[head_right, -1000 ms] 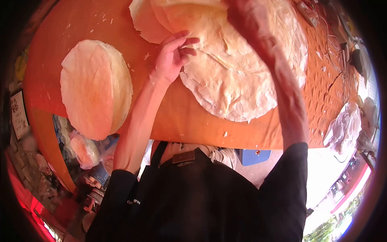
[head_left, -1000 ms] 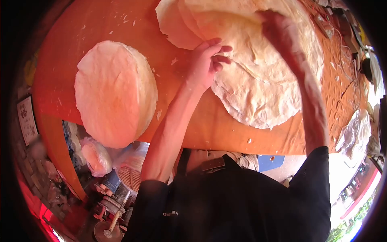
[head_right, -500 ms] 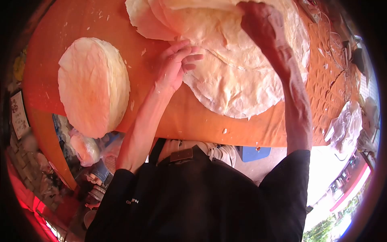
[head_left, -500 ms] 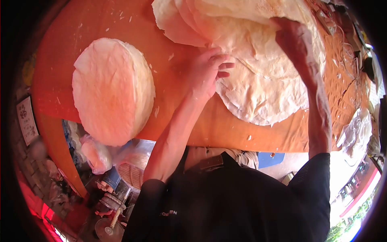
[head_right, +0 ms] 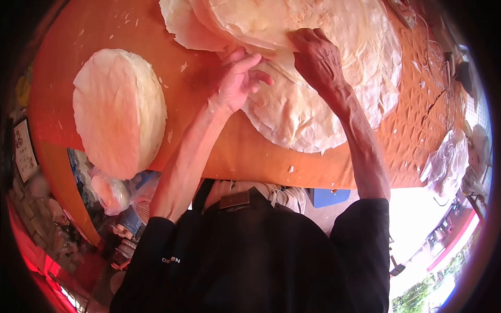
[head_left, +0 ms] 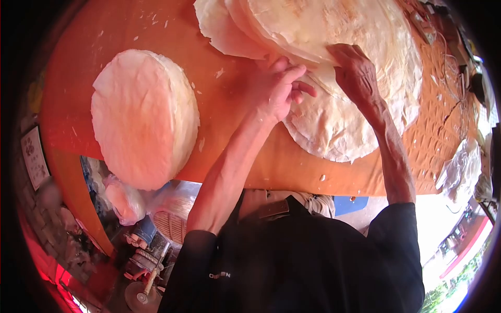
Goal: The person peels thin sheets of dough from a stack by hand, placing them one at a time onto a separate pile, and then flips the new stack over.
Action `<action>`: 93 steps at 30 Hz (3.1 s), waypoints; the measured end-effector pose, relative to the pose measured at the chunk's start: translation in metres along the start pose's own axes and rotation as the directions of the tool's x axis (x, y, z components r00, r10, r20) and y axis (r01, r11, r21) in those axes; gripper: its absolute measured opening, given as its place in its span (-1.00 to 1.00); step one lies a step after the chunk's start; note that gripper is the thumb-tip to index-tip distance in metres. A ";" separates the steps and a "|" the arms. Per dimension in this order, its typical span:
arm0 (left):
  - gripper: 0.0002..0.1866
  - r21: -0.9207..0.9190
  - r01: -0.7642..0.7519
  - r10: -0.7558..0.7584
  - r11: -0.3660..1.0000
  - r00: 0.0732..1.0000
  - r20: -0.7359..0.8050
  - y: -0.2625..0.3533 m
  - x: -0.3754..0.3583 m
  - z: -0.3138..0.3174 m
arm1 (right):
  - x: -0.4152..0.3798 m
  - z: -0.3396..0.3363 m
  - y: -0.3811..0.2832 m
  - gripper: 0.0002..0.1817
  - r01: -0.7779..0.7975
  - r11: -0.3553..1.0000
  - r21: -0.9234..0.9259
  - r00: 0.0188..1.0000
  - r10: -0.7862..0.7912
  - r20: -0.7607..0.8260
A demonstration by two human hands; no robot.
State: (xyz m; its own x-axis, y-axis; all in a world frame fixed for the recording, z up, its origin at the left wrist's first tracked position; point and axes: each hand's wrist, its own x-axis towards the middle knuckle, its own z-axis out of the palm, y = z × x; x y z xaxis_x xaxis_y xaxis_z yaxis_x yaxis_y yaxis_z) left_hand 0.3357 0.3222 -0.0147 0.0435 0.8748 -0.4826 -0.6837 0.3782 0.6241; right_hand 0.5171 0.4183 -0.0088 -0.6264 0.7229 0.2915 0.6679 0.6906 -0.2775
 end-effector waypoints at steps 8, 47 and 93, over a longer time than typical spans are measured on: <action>-0.79 -0.046 0.008 -0.003 0.999 0.993 0.121 0.005 0.016 0.001 | -0.005 0.005 -0.021 -0.61 0.082 0.996 -0.020 0.996 -0.082 -0.045; -0.85 0.114 -0.044 0.051 0.993 0.997 -0.063 -0.026 -0.008 0.027 | -0.002 -0.172 0.005 -0.84 -0.113 0.941 -0.320 0.960 0.021 -0.280; -0.63 -0.090 -0.290 0.293 0.953 0.956 0.027 0.010 -0.018 -0.014 | -0.036 -0.051 -0.029 -0.80 -0.370 0.890 0.267 0.926 0.330 0.182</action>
State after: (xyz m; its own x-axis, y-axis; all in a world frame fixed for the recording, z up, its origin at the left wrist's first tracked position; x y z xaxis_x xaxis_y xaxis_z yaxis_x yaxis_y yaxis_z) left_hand 0.3179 0.3054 -0.0085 -0.1395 0.9550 -0.2616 -0.7293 0.0796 0.6796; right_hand 0.5407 0.3712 0.0352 -0.4327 0.9015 0.0117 0.7189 0.3528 -0.5990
